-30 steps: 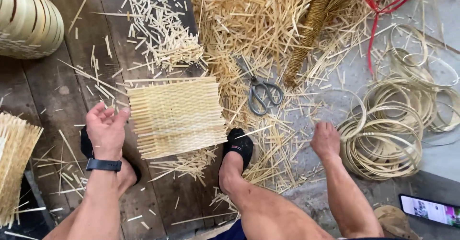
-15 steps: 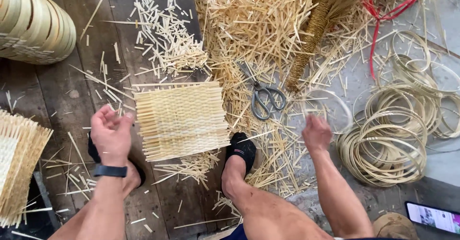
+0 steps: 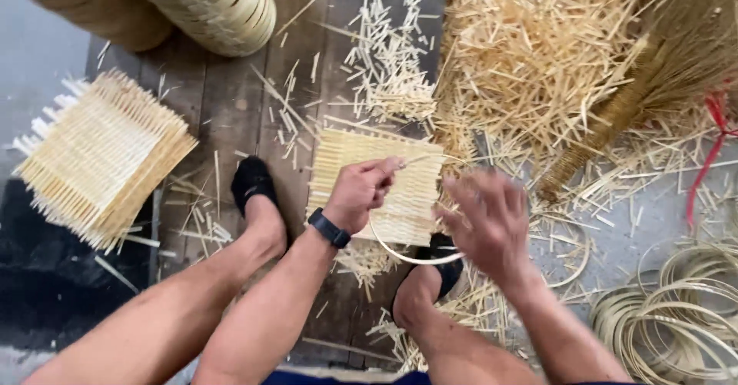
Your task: The recorder is assembling and trimming bamboo baskets, using a mold and scissors.
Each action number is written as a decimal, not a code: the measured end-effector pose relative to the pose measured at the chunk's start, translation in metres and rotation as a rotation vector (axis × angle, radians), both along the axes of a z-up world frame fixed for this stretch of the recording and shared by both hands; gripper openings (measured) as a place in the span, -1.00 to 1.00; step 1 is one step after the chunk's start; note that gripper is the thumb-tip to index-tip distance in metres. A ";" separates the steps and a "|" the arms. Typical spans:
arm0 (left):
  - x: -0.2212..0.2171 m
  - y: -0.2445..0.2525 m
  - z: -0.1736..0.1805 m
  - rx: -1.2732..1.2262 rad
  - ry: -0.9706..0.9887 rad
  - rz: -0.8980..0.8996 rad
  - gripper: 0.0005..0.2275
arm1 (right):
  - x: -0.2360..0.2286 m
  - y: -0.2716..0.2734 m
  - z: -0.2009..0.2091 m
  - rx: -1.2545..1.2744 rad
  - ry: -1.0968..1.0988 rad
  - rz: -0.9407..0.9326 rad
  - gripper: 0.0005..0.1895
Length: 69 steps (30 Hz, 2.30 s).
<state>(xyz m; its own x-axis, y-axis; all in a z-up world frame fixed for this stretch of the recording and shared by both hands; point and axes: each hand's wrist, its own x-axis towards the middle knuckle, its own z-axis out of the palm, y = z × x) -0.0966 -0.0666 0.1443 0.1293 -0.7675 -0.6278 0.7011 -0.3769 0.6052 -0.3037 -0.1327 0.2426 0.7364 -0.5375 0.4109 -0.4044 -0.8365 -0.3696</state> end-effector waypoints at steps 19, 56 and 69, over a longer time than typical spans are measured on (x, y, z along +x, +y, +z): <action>0.003 0.008 0.021 0.125 0.093 -0.205 -0.37 | 0.073 0.001 -0.041 0.104 0.123 0.177 -0.81; 0.055 0.037 -0.110 0.035 -0.643 0.289 -0.90 | 0.040 -0.008 -0.106 1.147 -0.004 -0.882 -0.76; 0.068 0.050 -0.126 0.316 -1.063 -0.098 -0.82 | 0.026 0.004 -0.162 0.827 0.168 -0.804 -0.82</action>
<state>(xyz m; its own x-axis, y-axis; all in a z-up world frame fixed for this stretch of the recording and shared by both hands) -0.0285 -0.0164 0.0182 0.6651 -0.6287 -0.4029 -0.1579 -0.6458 0.7470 -0.2777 -0.1289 0.0806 0.0732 -0.9327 -0.3532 -0.8043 0.1542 -0.5739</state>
